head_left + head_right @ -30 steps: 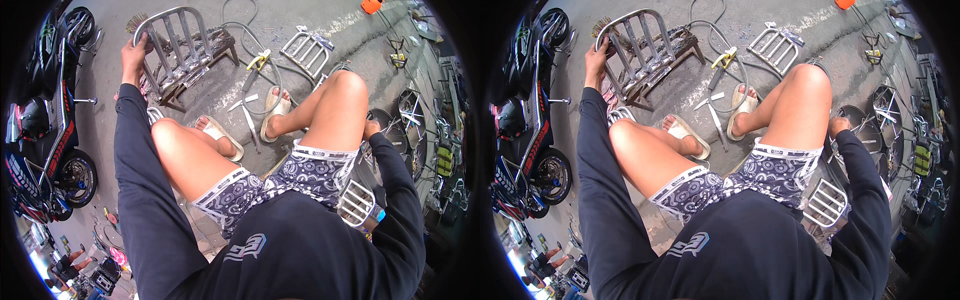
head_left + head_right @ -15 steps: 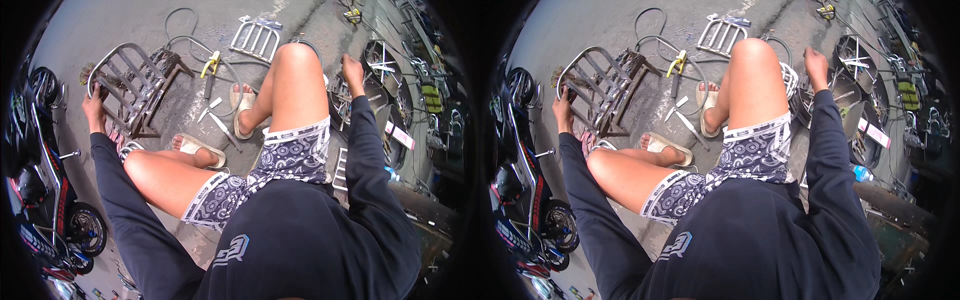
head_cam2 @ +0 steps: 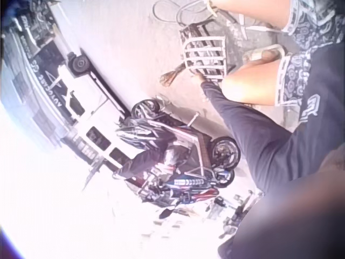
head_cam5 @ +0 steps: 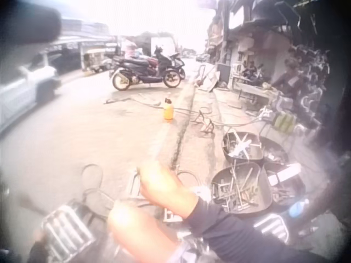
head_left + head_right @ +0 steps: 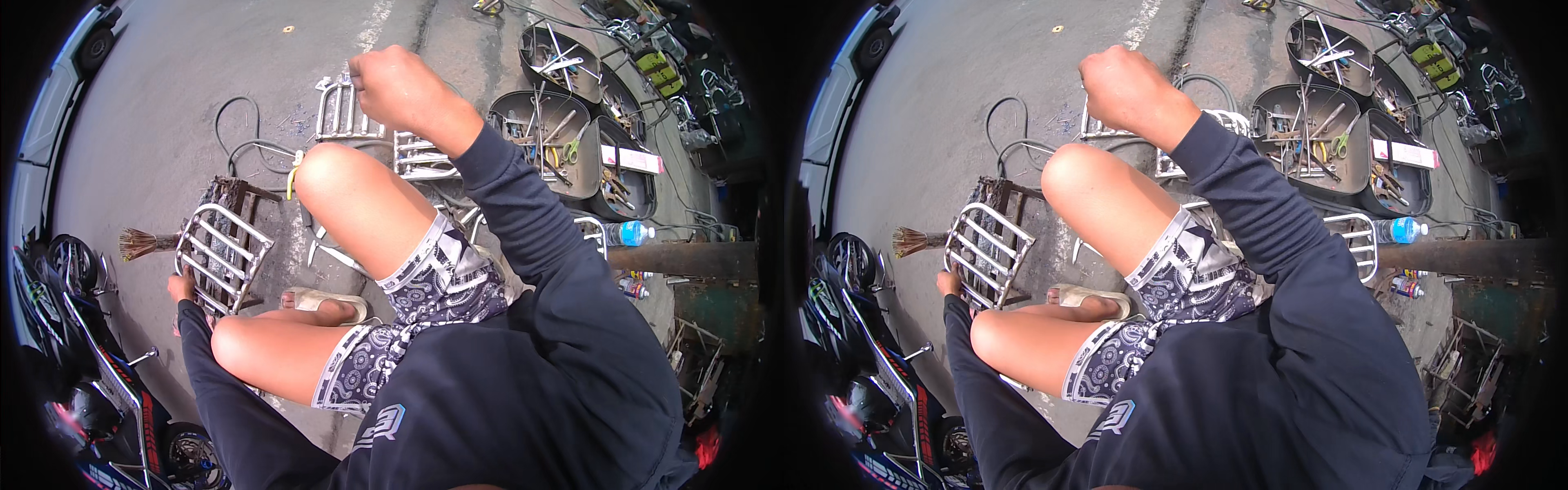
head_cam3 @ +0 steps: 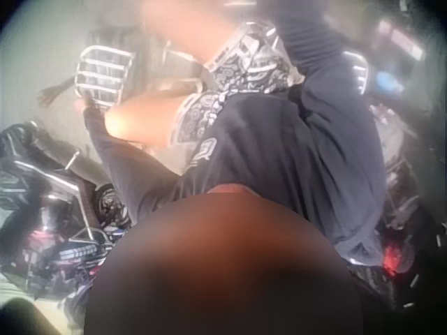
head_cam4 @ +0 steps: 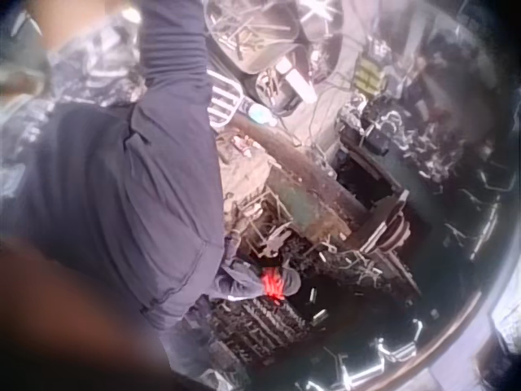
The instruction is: The person welds a chrome metal frame using a handheld welding torch, then uses a hammer to tap the welds. The person repeats this process on multiple frames, occasionally adjusting their position and the frame orientation.
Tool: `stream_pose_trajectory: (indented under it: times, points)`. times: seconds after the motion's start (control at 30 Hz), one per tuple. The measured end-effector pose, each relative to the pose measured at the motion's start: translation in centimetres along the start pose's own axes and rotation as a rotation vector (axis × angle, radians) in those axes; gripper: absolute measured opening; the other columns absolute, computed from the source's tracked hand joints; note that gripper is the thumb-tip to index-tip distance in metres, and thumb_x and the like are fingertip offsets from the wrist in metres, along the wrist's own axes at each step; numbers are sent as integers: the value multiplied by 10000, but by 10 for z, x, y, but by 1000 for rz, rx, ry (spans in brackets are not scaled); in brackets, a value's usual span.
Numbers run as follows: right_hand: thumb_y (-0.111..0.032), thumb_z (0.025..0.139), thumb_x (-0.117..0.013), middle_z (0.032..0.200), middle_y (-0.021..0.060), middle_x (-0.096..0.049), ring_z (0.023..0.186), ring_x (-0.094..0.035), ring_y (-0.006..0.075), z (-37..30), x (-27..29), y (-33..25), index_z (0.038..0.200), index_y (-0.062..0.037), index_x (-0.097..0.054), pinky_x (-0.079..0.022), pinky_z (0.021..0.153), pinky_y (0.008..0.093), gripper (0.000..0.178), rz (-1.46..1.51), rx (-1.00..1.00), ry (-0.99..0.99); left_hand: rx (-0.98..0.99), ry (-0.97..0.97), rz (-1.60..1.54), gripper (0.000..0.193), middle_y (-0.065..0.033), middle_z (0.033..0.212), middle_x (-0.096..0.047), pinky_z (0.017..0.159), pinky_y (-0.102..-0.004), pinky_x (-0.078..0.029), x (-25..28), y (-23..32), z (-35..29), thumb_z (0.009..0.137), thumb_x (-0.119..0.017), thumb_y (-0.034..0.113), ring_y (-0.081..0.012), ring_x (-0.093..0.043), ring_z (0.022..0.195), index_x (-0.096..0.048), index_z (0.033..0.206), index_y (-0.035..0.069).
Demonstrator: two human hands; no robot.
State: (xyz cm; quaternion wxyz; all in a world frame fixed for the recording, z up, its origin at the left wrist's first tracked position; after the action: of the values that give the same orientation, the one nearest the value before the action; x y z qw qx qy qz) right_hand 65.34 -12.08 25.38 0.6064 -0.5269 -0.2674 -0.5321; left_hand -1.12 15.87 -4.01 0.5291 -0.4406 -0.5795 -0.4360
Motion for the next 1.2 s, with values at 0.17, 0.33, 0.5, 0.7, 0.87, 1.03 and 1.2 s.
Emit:
stream_pose_trajectory:
  times: [0.17,0.33,0.5,0.7,0.87,1.03,1.2]
  points:
    - [-28,720,-682,813,277,-721,817,-748,428,12,-24,-41,808,36,-740,-620,738,478,123,46,100,-139,93,-27,-182,615,-277,999,-754,914,-526,-555,18,-13,10,881,-751,577,-441,-724,1024,-769,996,-27]
    - [-33,807,-670,837,243,-723,850,-726,429,18,-51,-79,920,15,-735,-596,754,494,139,73,181,-259,30,45,30,659,-285,966,-754,912,-525,-553,-2,-42,14,872,-749,608,-451,-729,990,-786,936,-48]
    - [-27,779,-684,840,232,-727,848,-730,421,19,-73,-103,916,15,-732,-602,757,480,151,72,238,-189,260,-180,-436,589,-240,971,-772,928,-475,-566,-44,-65,0,869,-781,545,-425,-736,1008,-784,1022,-24]
    - [-26,739,-703,823,232,-731,807,-744,401,8,-109,-113,869,11,-746,-610,711,467,142,91,263,-335,-382,11,-135,536,-169,1087,-774,853,-416,-562,127,118,-73,941,-731,490,-320,-747,970,-718,1277,73]
    - [-66,760,-698,808,187,-739,800,-754,359,-17,-126,-138,838,-20,-764,-607,705,441,112,117,403,-490,-1145,-106,-582,378,-103,1270,-679,971,-365,-515,272,299,-288,903,-784,208,-228,-657,1105,-717,1244,60]
    - [-118,736,-726,950,104,-719,941,-709,276,-64,-98,-157,936,-52,-740,-582,774,368,211,226,812,-172,-1418,-93,-615,600,-133,1292,-685,1025,-433,-485,270,366,-381,726,-899,311,-317,-643,1187,-730,1250,74]
    - [-146,796,-699,989,79,-726,1007,-688,247,-68,-98,-145,903,-74,-743,-550,878,369,136,557,768,-228,-1510,123,-646,516,-99,1210,-727,938,-399,-491,263,363,-395,690,-908,243,-280,-670,1090,-785,1178,128]
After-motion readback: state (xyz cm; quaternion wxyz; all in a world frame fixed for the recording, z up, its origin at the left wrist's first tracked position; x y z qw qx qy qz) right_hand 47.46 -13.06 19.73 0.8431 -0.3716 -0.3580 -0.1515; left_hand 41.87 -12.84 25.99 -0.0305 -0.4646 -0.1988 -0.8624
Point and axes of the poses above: each hand's wrist, its own z-axis towards the middle knuckle, its own x-axis out of the back of the hand, y = z × x, the point moved 9 cm from there along z, towards the middle knuckle
